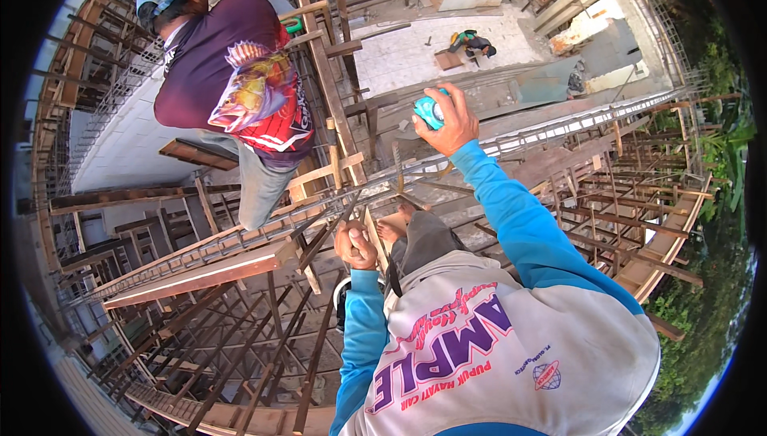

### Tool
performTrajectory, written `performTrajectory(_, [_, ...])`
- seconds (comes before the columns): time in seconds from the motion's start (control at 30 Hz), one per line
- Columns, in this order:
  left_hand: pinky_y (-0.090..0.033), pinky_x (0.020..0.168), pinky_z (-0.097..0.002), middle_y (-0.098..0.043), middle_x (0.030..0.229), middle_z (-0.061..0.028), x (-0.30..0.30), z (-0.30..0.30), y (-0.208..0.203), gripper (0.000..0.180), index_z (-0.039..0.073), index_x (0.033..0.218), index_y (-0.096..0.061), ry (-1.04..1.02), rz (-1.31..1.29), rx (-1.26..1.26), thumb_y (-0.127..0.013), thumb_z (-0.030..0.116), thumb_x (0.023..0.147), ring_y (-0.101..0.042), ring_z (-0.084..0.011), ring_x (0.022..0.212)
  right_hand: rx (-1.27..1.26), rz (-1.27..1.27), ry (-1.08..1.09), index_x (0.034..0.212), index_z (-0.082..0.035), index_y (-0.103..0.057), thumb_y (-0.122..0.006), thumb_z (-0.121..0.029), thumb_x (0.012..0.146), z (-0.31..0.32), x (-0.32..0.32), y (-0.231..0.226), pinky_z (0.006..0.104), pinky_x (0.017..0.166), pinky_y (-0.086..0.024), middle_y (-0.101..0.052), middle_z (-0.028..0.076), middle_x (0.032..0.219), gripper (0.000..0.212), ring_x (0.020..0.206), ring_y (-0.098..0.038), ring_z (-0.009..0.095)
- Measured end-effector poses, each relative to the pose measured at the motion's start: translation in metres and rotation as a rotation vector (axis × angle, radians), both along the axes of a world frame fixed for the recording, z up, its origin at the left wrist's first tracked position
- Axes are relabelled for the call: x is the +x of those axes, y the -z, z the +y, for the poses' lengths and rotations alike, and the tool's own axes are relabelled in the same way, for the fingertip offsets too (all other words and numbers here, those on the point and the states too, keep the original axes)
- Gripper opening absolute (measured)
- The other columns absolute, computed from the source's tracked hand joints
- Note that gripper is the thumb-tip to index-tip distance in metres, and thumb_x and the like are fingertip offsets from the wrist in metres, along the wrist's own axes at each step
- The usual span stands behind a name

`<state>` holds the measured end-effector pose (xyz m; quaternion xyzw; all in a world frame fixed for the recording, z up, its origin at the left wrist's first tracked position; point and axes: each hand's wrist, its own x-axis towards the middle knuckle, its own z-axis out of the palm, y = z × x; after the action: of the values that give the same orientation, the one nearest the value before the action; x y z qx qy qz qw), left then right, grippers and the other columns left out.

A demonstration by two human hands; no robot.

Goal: The person uses a measuring tape to check the dimensions of wooden boards and marks a line on the wood with a pencil while working on a construction site.

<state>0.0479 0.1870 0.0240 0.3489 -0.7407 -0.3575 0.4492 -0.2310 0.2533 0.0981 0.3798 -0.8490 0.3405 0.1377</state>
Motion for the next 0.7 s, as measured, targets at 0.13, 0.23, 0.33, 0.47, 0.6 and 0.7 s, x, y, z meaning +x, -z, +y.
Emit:
performTrajectory(0.13, [-0.042, 0.054, -0.0390, -0.056, 0.062, -0.0124, 0.001, -0.001, 0.001, 0.041, 0.001, 0.070, -0.056, -0.003, 0.003, 0.011, -0.041, 0.028, 0.096, -0.053, -0.0306, 0.055, -0.001, -0.012, -0.010, 0.114, -0.016, -0.060, -0.079, -0.027, 0.068, -0.004, -0.001, 0.000, 0.0440, 0.073, -0.054, -0.053, 0.010, 0.118, 0.051, 0.099, -0.060, 0.033])
performTrajectory(0.23, [-0.043, 0.053, -0.0353, -0.057, 0.061, -0.0097, 0.010, -0.008, 0.004, 0.042, 0.001, 0.070, -0.057, -0.025, 0.023, -0.031, -0.042, 0.029, 0.097, -0.055, -0.0248, 0.055, -0.029, 0.019, -0.038, 0.114, -0.016, -0.060, -0.079, -0.025, 0.067, -0.016, 0.006, -0.002, 0.0449, 0.071, -0.054, -0.053, 0.010, 0.119, 0.052, 0.097, -0.061, 0.033])
performTrajectory(0.33, [-0.042, 0.054, -0.0373, -0.056, 0.062, -0.0105, 0.007, -0.008, -0.007, 0.039, 0.002, 0.071, -0.056, 0.028, 0.024, 0.027, -0.042, 0.027, 0.097, -0.054, -0.0276, 0.055, -0.042, 0.018, -0.011, 0.113, -0.017, -0.059, -0.079, -0.026, 0.066, -0.011, 0.007, -0.001, 0.0443, 0.071, -0.054, -0.054, 0.010, 0.117, 0.052, 0.094, -0.062, 0.033])
performTrajectory(0.47, [-0.041, 0.054, -0.0387, -0.055, 0.067, -0.0140, 0.005, -0.012, -0.008, 0.030, 0.001, 0.074, -0.055, 0.074, 0.084, -0.022, -0.046, 0.021, 0.094, -0.054, -0.0309, 0.057, -0.011, 0.055, -0.020, 0.115, -0.016, -0.058, -0.079, -0.024, 0.068, -0.011, 0.010, -0.006, 0.0449, 0.074, -0.053, -0.053, 0.010, 0.117, 0.052, 0.097, -0.060, 0.033])
performTrajectory(0.6, [-0.043, 0.056, -0.0402, -0.056, 0.069, -0.0158, 0.013, -0.013, -0.012, 0.025, 0.000, 0.071, -0.053, 0.063, 0.081, -0.042, -0.051, 0.016, 0.090, -0.055, -0.0343, 0.060, 0.000, 0.074, -0.051, 0.116, -0.014, -0.058, -0.078, -0.024, 0.069, -0.014, 0.015, -0.005, 0.0452, 0.076, -0.052, -0.053, 0.011, 0.118, 0.052, 0.099, -0.060, 0.034])
performTrajectory(0.7, [-0.042, 0.053, -0.0411, -0.051, 0.065, -0.0144, 0.009, -0.014, -0.018, 0.026, 0.002, 0.066, -0.045, 0.035, 0.119, -0.077, -0.053, 0.014, 0.088, -0.052, -0.0347, 0.057, 0.013, 0.064, -0.060, 0.116, -0.014, -0.058, -0.077, -0.024, 0.070, -0.015, 0.016, -0.006, 0.0451, 0.077, -0.052, -0.053, 0.011, 0.118, 0.051, 0.101, -0.059, 0.034])
